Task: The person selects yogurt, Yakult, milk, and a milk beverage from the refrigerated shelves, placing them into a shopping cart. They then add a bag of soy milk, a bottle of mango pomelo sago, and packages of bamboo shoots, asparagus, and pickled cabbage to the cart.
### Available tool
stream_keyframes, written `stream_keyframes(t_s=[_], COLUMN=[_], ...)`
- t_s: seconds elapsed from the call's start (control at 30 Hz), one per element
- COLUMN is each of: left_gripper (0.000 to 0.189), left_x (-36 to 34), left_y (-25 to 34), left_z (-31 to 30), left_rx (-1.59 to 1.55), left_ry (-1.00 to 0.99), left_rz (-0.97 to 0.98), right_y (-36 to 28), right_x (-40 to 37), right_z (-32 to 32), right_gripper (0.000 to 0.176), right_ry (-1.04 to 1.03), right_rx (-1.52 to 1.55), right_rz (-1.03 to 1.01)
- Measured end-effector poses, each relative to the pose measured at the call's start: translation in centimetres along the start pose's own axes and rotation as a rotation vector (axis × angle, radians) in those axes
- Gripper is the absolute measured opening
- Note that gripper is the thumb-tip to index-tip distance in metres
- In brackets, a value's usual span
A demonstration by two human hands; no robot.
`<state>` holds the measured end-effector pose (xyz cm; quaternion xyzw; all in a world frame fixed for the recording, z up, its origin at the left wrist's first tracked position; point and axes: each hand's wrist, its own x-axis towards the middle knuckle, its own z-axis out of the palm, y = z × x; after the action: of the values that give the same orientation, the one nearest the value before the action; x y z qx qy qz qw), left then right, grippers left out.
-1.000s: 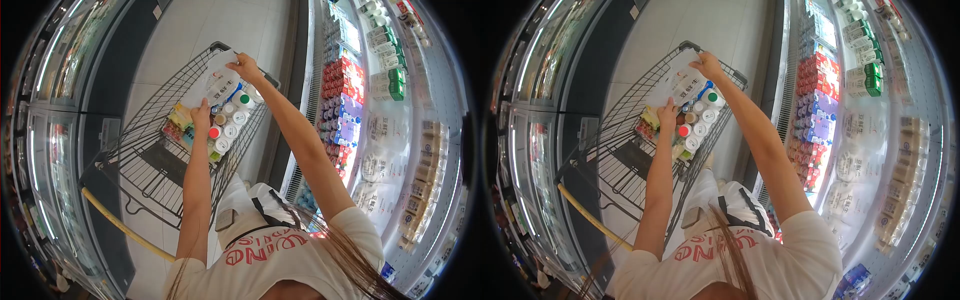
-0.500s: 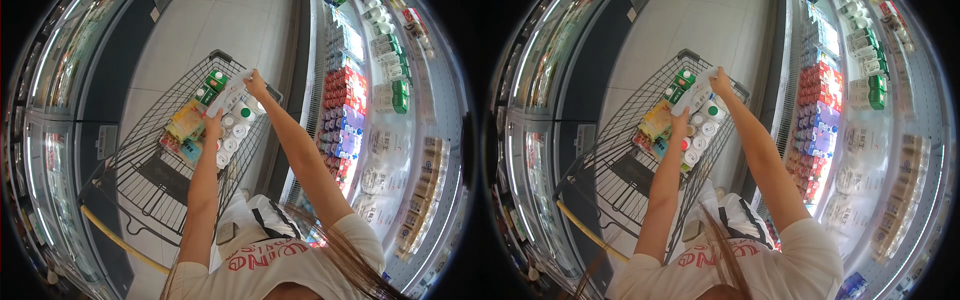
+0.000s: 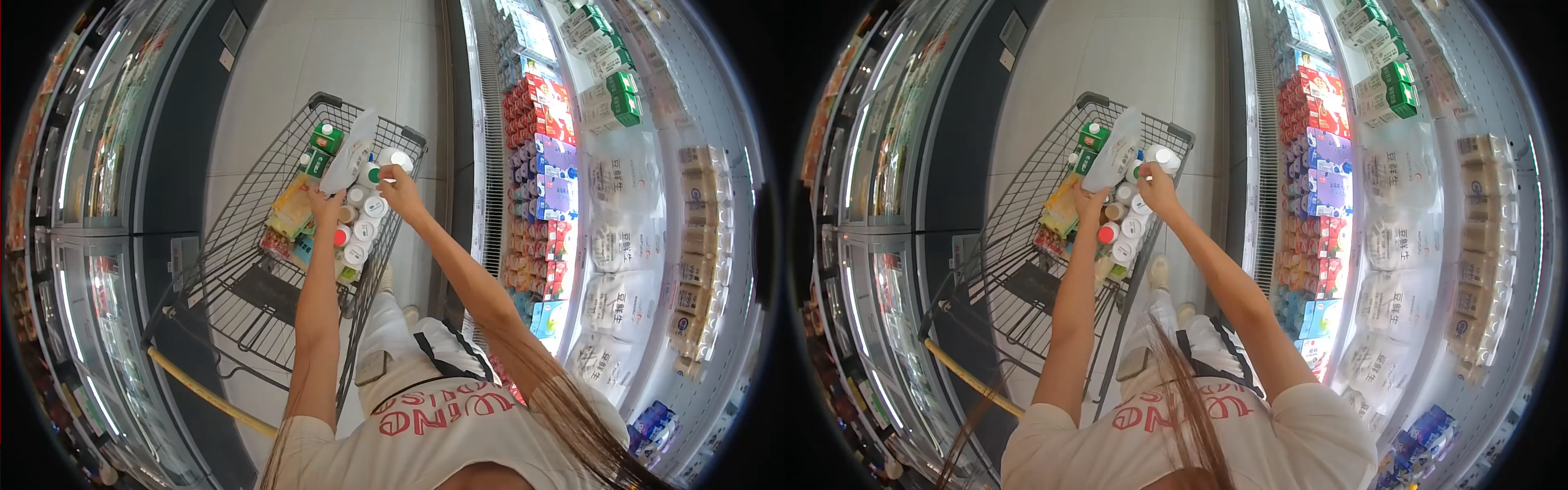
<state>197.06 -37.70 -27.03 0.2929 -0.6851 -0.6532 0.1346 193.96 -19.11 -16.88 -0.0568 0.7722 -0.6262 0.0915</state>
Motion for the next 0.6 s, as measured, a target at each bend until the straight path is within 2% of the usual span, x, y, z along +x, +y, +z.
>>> stream_keyframes(t_s=[0.07, 0.1, 0.17, 0.23, 0.3, 0.4, 0.5, 0.53, 0.6], left_gripper=[0.060, 0.058, 0.055, 0.054, 0.050, 0.044, 0.041, 0.040, 0.039], left_x=[-3.2, -5.2, -12.1, -19.0, -26.8, -35.6, -40.7, -41.5, -42.1], left_y=[0.3, 1.0, 4.5, 5.1, 7.8, 9.7, 10.9, 11.4, 11.0], left_z=[-1.9, -2.8, -5.7, -8.7, -10.9, -13.6, -15.3, -15.9, -17.5], left_rx=[0.088, 0.135, 0.212, 0.523, 0.864, 1.248, 1.418, 1.456, 1.464], left_ry=[-0.012, -0.048, -0.214, -0.287, -0.302, -0.285, -0.214, -0.185, -0.222], left_rz=[-0.097, -0.158, -0.213, -0.007, 0.108, 0.008, -0.033, -0.031, 0.000], right_y=[-2.6, -1.9, -1.1, -1.2, 1.0, -1.1, 0.1, 0.3, 0.3], right_x=[-7.7, -11.0, -17.9, -24.5, -30.2, -34.4, -37.3, -37.6, -38.0], right_z=[-0.6, -0.3, 1.2, 3.5, 6.4, 7.1, 8.0, 8.3, 8.8], right_gripper=[0.021, 0.018, 0.022, 0.025, 0.032, 0.036, 0.033, 0.033, 0.034], right_ry=[-0.083, -0.138, -0.309, -0.455, -0.559, -1.016, -0.647, -0.529, -0.538], right_rx=[-0.094, -0.112, -0.131, -0.358, -0.232, -0.524, -0.364, -0.404, -0.509], right_rz=[0.003, -0.122, -0.169, -0.378, -0.629, -0.329, -0.549, -0.649, -0.653])
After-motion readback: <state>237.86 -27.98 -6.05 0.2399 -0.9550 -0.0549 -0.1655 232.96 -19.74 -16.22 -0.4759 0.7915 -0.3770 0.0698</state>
